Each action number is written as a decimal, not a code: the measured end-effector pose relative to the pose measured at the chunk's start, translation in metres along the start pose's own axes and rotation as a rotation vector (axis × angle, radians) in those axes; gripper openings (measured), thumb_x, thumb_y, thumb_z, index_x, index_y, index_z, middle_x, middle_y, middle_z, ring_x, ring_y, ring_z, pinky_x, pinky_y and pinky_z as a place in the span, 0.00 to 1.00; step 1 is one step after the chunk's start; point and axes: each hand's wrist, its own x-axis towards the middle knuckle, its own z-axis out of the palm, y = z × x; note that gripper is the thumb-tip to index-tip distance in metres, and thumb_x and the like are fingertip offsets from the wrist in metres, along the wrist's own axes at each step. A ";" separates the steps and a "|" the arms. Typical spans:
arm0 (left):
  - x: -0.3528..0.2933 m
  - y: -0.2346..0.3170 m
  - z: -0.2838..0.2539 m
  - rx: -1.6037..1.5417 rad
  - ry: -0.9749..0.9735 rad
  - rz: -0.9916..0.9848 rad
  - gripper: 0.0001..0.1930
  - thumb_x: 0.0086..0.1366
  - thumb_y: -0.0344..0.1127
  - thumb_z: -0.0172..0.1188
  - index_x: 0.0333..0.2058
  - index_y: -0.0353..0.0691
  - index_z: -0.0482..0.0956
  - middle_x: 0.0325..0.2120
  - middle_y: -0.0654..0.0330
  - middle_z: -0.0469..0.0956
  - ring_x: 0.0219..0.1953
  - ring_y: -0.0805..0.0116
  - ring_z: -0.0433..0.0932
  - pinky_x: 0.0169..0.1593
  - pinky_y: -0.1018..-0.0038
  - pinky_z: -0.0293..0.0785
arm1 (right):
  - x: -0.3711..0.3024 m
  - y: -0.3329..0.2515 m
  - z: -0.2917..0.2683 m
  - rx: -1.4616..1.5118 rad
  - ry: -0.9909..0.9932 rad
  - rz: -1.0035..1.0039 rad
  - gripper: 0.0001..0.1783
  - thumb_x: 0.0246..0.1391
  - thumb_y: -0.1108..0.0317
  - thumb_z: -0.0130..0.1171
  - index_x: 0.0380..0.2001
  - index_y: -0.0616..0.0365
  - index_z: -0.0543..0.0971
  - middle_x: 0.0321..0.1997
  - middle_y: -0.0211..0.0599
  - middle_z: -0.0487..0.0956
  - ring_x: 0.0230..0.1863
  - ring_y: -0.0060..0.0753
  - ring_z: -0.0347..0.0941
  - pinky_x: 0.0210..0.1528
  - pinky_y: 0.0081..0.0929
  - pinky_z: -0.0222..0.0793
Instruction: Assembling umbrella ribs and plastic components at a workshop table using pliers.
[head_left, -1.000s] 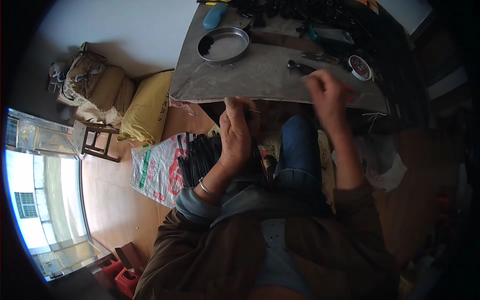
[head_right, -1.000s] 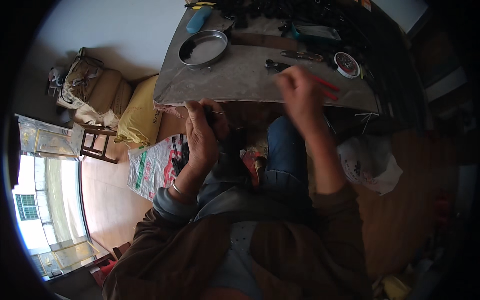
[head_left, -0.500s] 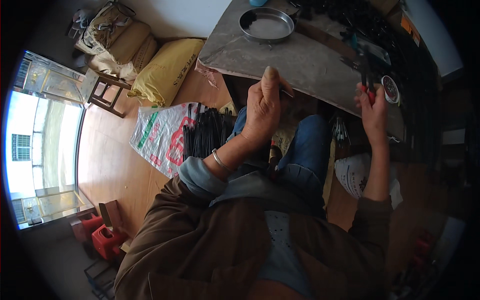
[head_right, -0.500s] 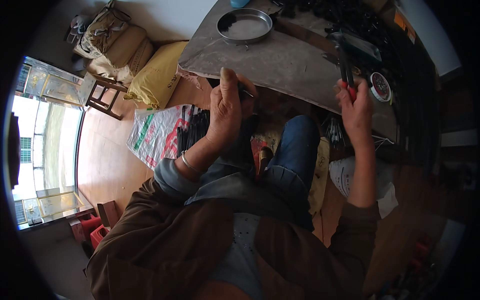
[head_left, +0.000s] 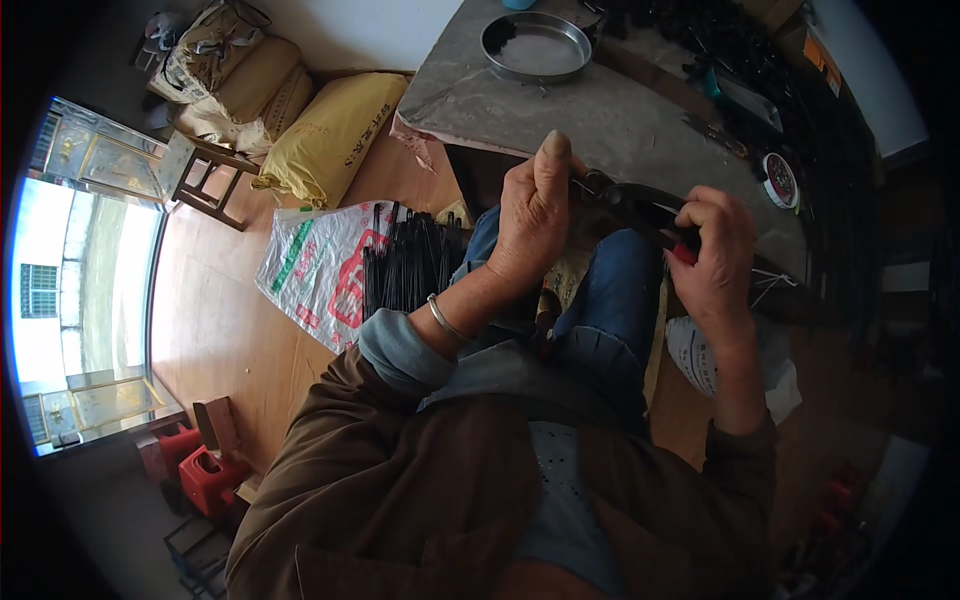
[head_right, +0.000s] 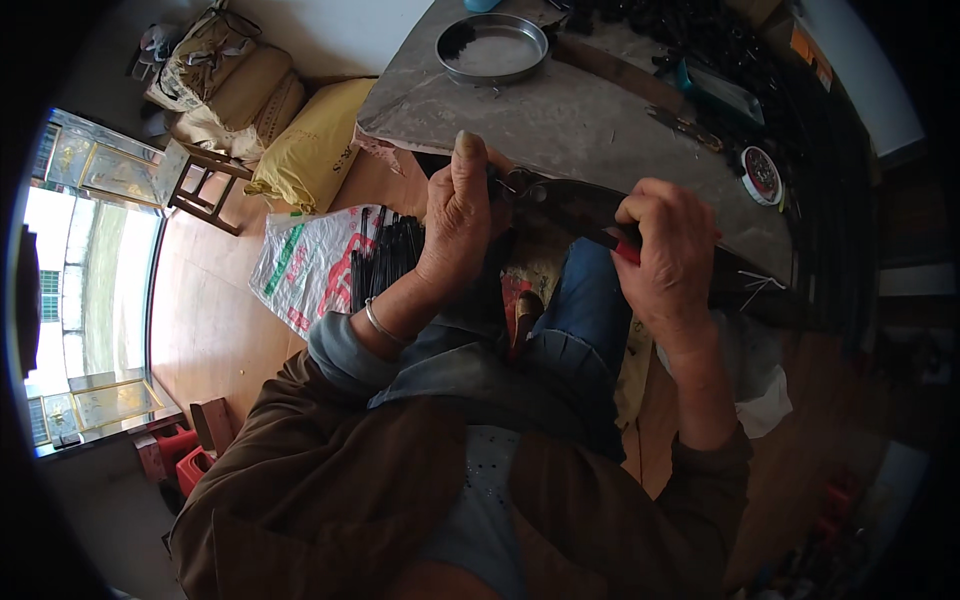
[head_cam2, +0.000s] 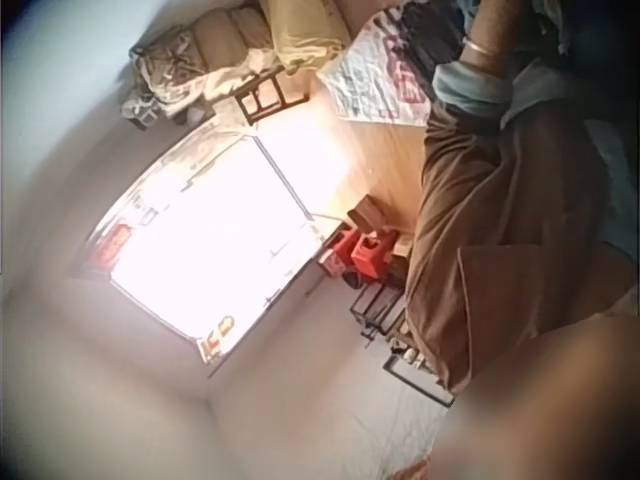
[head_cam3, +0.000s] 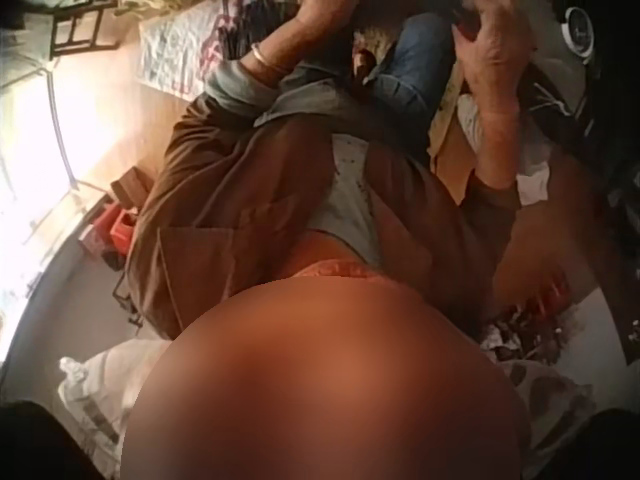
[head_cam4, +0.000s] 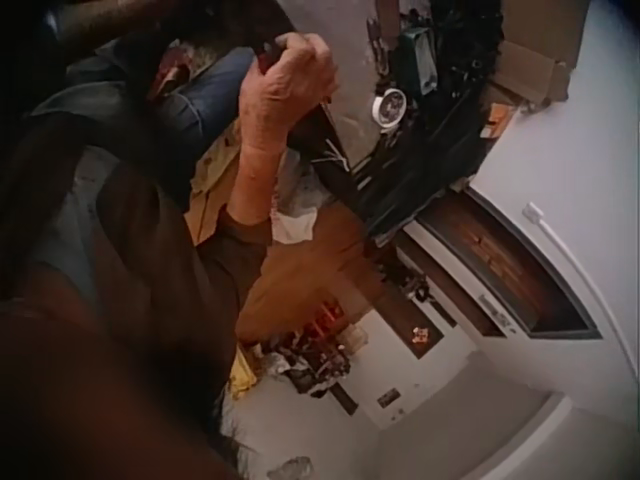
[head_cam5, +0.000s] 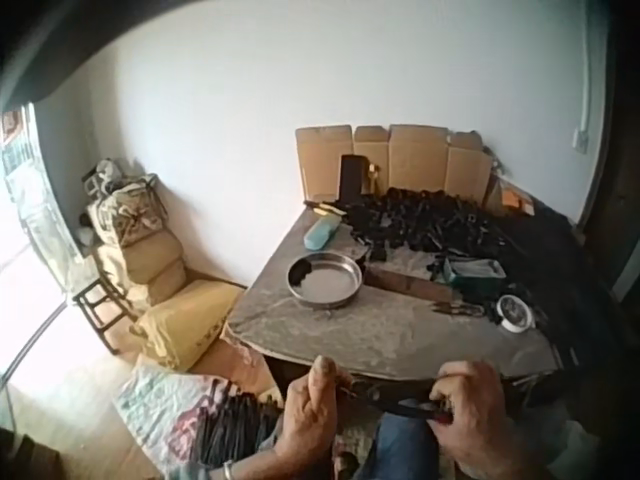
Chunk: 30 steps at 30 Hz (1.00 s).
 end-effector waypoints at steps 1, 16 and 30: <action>0.000 0.001 -0.001 -0.002 0.003 0.001 0.31 0.72 0.57 0.39 0.23 0.34 0.73 0.14 0.69 0.65 0.19 0.83 0.59 0.23 0.81 0.55 | -0.002 0.001 0.001 0.000 -0.001 -0.004 0.26 0.28 0.83 0.67 0.33 0.53 0.68 0.38 0.34 0.73 0.42 0.42 0.71 0.45 0.37 0.63; 0.003 -0.012 -0.006 0.151 -0.034 0.091 0.33 0.70 0.61 0.37 0.23 0.37 0.75 0.14 0.65 0.70 0.15 0.81 0.63 0.20 0.83 0.57 | -0.033 -0.021 -0.003 1.077 -0.869 0.623 0.22 0.50 0.75 0.51 0.50 0.61 0.65 0.37 0.34 0.75 0.33 0.18 0.68 0.35 0.18 0.67; -0.003 -0.006 -0.003 0.142 -0.005 0.074 0.33 0.72 0.57 0.39 0.20 0.34 0.76 0.11 0.68 0.66 0.17 0.82 0.62 0.22 0.81 0.56 | -0.032 -0.014 -0.016 0.890 -0.940 0.659 0.20 0.52 0.70 0.55 0.49 0.63 0.67 0.31 0.31 0.73 0.30 0.22 0.74 0.33 0.21 0.72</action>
